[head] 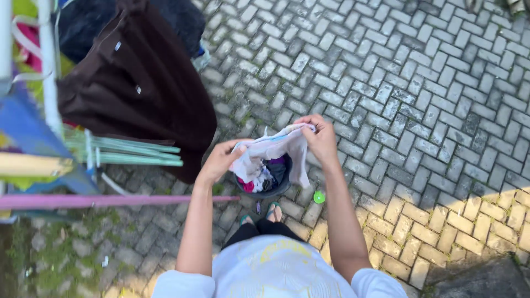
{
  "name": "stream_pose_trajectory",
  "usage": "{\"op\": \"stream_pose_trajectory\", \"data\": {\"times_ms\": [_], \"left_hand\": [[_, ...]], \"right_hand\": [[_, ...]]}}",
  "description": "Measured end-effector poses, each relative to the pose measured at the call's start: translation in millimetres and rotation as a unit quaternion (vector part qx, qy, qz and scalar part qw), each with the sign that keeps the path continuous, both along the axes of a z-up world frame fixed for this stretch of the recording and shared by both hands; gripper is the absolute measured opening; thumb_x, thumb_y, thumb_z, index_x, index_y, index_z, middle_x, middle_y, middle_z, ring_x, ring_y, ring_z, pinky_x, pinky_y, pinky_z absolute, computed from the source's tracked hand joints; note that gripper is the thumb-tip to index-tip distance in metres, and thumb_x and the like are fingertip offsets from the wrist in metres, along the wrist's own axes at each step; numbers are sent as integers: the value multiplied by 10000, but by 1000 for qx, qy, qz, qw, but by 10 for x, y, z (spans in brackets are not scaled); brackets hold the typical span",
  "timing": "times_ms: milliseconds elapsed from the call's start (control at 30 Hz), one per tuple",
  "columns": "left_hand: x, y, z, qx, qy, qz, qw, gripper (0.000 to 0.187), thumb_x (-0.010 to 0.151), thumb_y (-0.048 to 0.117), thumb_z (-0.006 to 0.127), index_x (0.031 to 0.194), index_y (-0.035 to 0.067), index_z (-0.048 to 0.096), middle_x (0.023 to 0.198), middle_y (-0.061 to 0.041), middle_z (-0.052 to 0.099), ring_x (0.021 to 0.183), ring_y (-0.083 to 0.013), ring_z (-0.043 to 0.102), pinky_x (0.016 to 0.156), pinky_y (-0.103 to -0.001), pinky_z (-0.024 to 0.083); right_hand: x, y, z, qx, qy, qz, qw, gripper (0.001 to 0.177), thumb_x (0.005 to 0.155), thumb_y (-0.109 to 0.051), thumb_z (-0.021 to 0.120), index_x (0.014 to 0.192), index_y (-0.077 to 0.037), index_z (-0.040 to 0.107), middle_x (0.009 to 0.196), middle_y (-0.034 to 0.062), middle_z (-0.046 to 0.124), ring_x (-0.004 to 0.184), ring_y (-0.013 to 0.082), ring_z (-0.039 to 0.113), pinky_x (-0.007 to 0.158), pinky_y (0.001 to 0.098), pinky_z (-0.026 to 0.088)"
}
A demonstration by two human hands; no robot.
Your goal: Hanging wet laundry on a drying rack using plastic hangers
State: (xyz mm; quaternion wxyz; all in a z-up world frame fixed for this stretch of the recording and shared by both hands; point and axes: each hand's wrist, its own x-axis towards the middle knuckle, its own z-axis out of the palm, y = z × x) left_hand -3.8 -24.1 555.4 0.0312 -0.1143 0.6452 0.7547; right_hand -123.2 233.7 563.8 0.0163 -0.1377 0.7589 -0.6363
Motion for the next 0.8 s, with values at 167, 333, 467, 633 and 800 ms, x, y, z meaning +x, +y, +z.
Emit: {"op": "stream_pose_trajectory", "data": {"times_ms": [167, 333, 467, 633, 800], "left_hand": [[175, -76, -41, -43, -32, -10, 999, 172, 939, 185, 711, 1033, 83, 812, 925, -32, 759, 818, -114, 635, 753, -310, 557], [576, -221, -41, -172, -54, -9, 983, 264, 885, 196, 648, 1066, 77, 798, 944, -148, 761, 906, -286, 674, 794, -410, 536], [811, -214, -50, -290, -87, -47, 952, 445, 814, 501, 747, 946, 77, 750, 977, -206, 744, 999, -440, 696, 835, -533, 508], [891, -486, -1837, -399, -160, 67, 900, 247, 848, 487, 720, 914, 252, 756, 951, 19, 743, 990, -247, 728, 845, -396, 577], [1357, -801, -2462, -339, -317, 129, 876, 490, 887, 598, 638, 998, 133, 746, 944, -135, 758, 1011, -348, 729, 875, -483, 590]], "right_hand": [[120, -296, -24, -12, -66, -43, 997, 362, 774, -10, 448, 882, -123, 775, 740, 7, 682, 759, 66, 566, 766, 190, 414], [350, -708, -259, -1, -65, -3, 998, 262, 830, 15, 576, 980, -96, 759, 859, 47, 698, 831, 112, 581, 776, 244, 460], [566, -1178, -543, -9, -70, 50, 996, 218, 841, -5, 655, 1006, -108, 755, 896, 30, 730, 860, 96, 614, 789, 261, 516], [959, -1487, -205, 33, -56, 95, 993, 245, 818, -13, 686, 979, -168, 785, 830, 10, 736, 787, 61, 631, 709, 236, 515], [980, -1612, -353, 1, -51, 102, 993, 238, 849, 18, 628, 978, -137, 754, 844, -3, 697, 765, 63, 618, 752, 250, 532]]}}
